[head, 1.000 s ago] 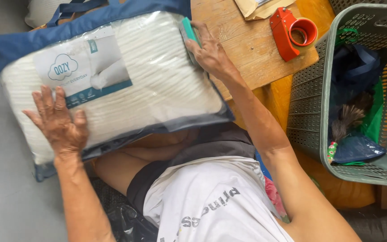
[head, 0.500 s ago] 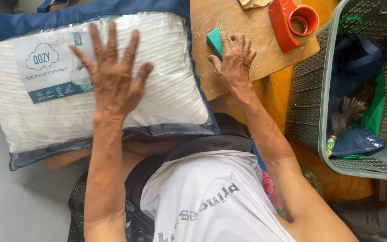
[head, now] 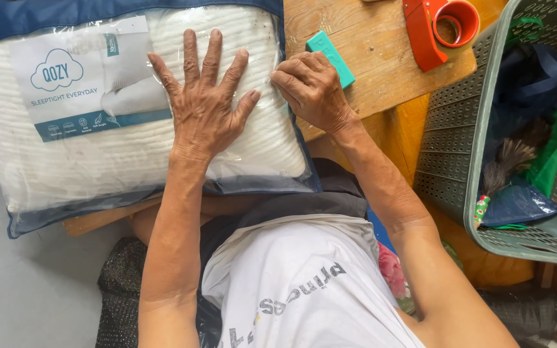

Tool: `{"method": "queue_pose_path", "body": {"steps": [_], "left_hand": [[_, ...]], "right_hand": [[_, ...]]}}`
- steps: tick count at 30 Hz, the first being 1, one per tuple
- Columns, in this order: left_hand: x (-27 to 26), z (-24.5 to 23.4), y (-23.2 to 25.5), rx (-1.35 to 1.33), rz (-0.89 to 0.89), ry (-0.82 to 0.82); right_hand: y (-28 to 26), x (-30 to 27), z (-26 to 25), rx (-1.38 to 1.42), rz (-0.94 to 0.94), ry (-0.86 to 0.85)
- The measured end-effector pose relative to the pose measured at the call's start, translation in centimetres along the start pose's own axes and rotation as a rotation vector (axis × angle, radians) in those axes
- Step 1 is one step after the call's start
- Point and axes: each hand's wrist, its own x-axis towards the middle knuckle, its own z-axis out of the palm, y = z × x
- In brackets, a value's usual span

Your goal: Wiping down the plastic packaging of a pillow using a small sponge.

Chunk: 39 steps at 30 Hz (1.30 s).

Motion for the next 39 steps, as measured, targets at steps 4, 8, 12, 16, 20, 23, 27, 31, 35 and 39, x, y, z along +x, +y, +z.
{"method": "queue_pose_path", "body": {"steps": [4,8,12,16,20,23,27,31,35,39], "left_hand": [[0.1,0.1,0.1,-0.003,0.008,0.013],[0.0,0.3,-0.3,0.001,0.012,0.024],[-0.1,0.2,-0.1,-0.009,0.018,0.026],[0.0,0.3,-0.3,-0.005,0.007,0.013],[-0.1,0.3,-0.2,-0.003,0.008,0.023],[0.0,0.4,-0.3,-0.003,0.001,0.024],[-0.1,0.5,-0.5,-0.026,-0.016,0.011],[0.1,0.3,-0.4,-0.034,-0.012,0.003],[0.1,0.3,-0.3,-0.02,0.002,0.014],[0.0,0.4,-0.3,-0.014,-0.013,0.003]], "right_hand": [[0.2,0.3,0.0,-0.029,-0.015,-0.027],[0.4,0.4,0.2,-0.03,-0.045,-0.055],[0.6,0.9,0.0,-0.04,-0.086,-0.068],[1.2,1.8,-0.2,0.011,-0.146,-0.141],[2.2,1.4,0.5,0.031,-0.197,-0.156],[2.7,0.9,0.9,0.039,-0.234,-0.165],[2.5,-0.5,0.6,0.08,-0.239,-0.195],[2.5,-1.0,0.1,0.196,-0.072,-0.061],[2.1,-0.1,-0.2,0.151,-0.074,-0.084],[2.2,0.2,0.1,0.113,-0.12,-0.097]]}}
